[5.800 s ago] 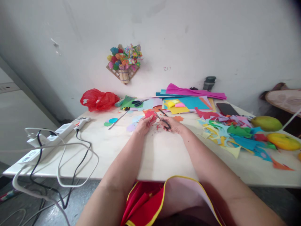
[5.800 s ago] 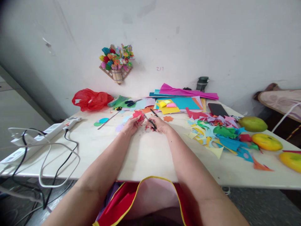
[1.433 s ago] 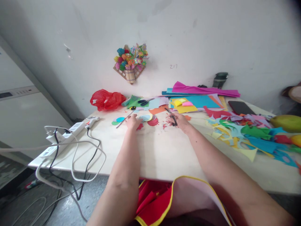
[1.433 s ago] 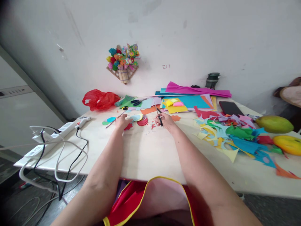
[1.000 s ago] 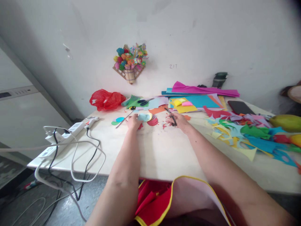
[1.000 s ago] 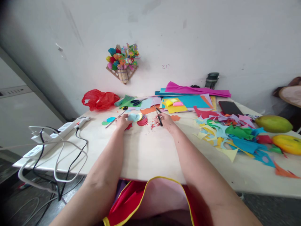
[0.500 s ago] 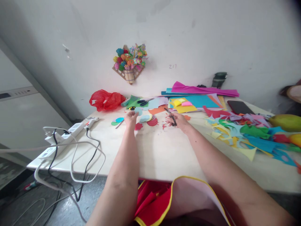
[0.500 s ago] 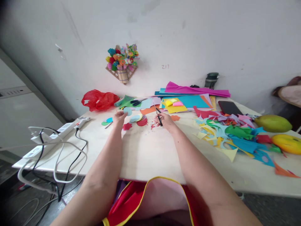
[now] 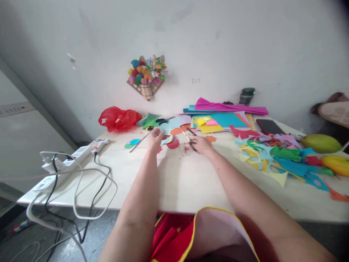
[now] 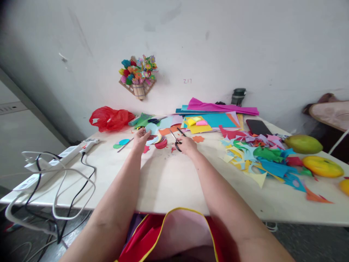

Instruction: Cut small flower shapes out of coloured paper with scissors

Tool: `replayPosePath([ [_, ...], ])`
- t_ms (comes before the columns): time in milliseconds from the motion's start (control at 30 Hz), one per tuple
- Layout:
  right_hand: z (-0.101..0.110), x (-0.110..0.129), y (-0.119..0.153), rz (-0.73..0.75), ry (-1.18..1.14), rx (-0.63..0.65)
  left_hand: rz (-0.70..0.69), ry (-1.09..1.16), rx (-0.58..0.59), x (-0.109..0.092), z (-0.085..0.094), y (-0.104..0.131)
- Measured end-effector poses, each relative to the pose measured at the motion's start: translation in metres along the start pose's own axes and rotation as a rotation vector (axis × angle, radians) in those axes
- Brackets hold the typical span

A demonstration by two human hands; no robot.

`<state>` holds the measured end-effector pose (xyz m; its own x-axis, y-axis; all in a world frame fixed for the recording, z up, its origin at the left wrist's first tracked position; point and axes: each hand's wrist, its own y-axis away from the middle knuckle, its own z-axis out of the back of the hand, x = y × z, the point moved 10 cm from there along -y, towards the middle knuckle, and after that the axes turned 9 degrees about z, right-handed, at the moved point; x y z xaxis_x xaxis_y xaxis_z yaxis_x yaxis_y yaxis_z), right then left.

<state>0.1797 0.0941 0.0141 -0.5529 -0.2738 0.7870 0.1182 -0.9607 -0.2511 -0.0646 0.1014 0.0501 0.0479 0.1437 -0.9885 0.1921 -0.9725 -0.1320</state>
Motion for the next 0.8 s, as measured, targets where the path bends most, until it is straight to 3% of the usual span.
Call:
replayPosePath([
  [100,-0.002,0.017,0.006,0.057,0.379,0.047,0.018,0.020,0.016,0.001,-0.005,0.001],
  [300,-0.002,0.038,0.013,0.126,0.646,0.084,0.046,0.026,0.089,0.007,-0.019,0.004],
  [600,0.012,0.034,0.011,0.047,0.732,0.075,0.119,0.113,0.192,0.021,-0.044,0.010],
  [800,0.008,0.027,0.008,0.044,0.658,0.117,0.173,0.077,0.270,0.034,-0.059,0.015],
])
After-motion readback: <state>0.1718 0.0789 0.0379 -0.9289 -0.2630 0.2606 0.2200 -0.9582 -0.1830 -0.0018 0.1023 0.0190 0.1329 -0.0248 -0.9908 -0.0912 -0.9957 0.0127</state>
